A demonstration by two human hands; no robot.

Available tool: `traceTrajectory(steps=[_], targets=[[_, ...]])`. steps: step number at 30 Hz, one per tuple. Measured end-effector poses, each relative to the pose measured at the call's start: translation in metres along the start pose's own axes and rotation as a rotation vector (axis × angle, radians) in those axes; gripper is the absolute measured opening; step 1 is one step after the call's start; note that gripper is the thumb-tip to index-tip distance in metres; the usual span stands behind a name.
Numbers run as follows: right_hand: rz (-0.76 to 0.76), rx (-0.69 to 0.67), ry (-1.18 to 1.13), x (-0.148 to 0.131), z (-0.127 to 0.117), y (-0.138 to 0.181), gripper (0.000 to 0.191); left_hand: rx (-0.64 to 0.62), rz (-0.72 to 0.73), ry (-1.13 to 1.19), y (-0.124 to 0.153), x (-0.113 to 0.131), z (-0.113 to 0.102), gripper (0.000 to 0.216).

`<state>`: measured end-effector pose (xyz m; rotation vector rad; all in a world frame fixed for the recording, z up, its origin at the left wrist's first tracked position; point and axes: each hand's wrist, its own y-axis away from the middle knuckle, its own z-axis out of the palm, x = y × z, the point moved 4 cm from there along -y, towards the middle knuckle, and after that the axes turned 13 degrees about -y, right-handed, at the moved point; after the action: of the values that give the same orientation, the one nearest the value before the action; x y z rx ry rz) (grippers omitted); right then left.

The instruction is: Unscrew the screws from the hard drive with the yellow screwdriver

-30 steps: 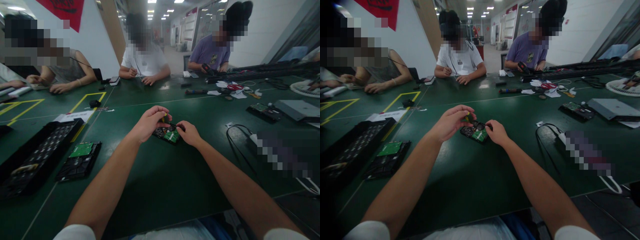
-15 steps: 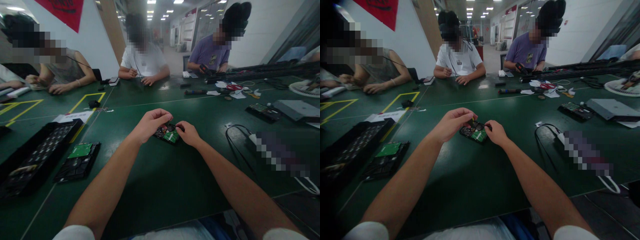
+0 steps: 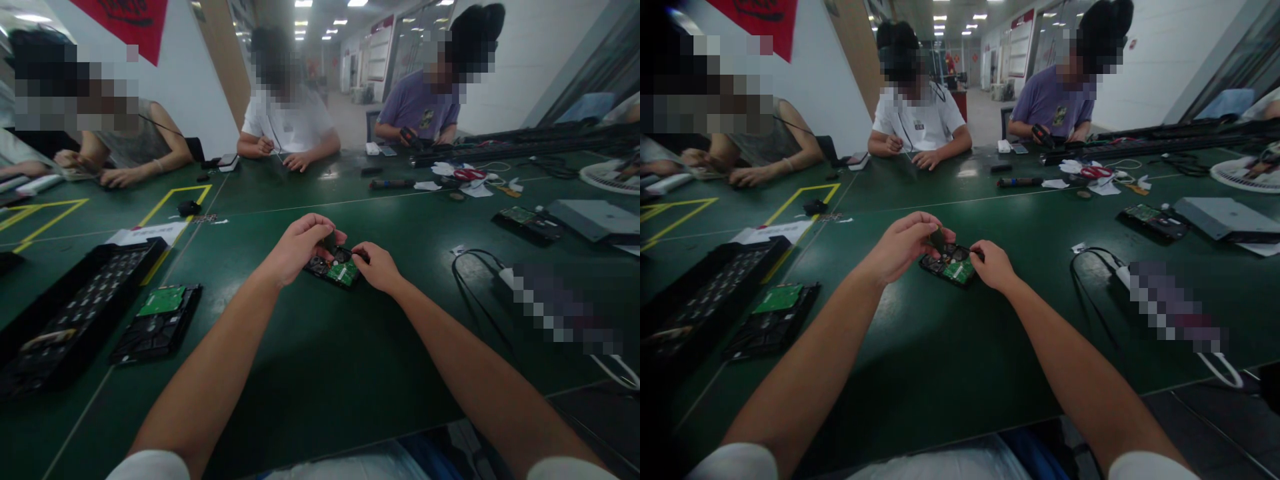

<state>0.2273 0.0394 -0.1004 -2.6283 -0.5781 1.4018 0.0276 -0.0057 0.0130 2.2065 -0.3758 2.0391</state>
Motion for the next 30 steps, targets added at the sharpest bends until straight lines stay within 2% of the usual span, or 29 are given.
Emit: traceTrajectory(steps=[7,18,30], targets=[[0.002,0.002,0.006,-0.0026,-0.0011,0.0013,0.016,0.054,0.042,-0.032,-0.0031,-0.0029,-0.0092,0.019],[-0.029,0.018,0.013,-0.0019,-0.0003,0.0000,0.015,0.022,0.043,0.023,-0.0023,-0.0009,-0.0052,0.014],[-0.030,0.016,-0.002,0.0019,0.0008,-0.0004,0.014,0.063,0.085,-0.150,-0.0043,-0.0081,-0.0046,0.031]])
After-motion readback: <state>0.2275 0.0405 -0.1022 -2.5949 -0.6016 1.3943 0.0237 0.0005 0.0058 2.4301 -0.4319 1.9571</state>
